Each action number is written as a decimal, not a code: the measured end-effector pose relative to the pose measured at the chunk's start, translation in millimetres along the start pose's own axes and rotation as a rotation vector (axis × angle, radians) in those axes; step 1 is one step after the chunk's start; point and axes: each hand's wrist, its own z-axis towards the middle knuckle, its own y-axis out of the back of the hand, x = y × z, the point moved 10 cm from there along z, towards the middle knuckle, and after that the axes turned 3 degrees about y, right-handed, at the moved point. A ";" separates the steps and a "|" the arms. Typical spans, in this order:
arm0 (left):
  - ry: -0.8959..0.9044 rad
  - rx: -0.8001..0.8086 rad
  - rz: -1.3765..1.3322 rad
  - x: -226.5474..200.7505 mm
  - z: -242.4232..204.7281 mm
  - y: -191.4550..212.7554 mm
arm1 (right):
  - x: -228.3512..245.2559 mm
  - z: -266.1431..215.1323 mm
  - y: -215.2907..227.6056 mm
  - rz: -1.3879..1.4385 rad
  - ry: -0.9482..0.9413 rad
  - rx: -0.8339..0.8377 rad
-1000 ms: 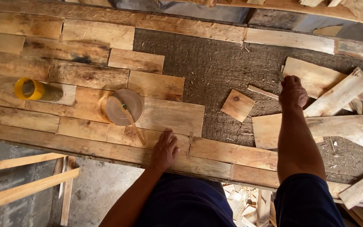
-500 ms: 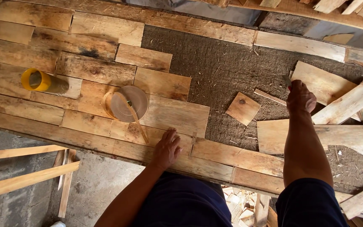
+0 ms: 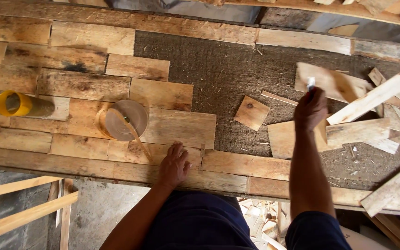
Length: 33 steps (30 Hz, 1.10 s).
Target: Install and fit thin wood planks onto a dark surface, using a utility knife to trim pieces for a precise fit.
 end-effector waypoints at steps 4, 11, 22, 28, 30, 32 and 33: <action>0.002 0.011 0.011 -7.1 5.1 7.0 | 70.5 -37.5 14.6 0.171 0.050 -0.016; 0.124 -0.034 -0.041 11.9 30.8 -2.3 | 195.6 -102.9 14.4 0.660 -0.218 0.319; 0.798 -0.103 -1.537 61.3 99.4 -105.9 | 282.1 -156.7 46.8 1.006 -0.396 0.537; 0.709 -0.272 -1.459 85.1 118.3 -60.2 | 231.0 -151.5 38.8 0.911 -0.190 0.313; 0.750 -0.368 -1.370 91.7 114.3 -16.2 | 202.2 -145.9 34.9 0.565 -0.192 0.341; 0.725 -0.424 -1.365 125.5 120.3 -19.1 | 162.9 -155.6 8.4 0.476 -0.255 0.382; 0.698 -0.477 -1.356 142.1 123.7 -18.3 | 138.6 -162.0 -5.9 0.386 -0.320 0.421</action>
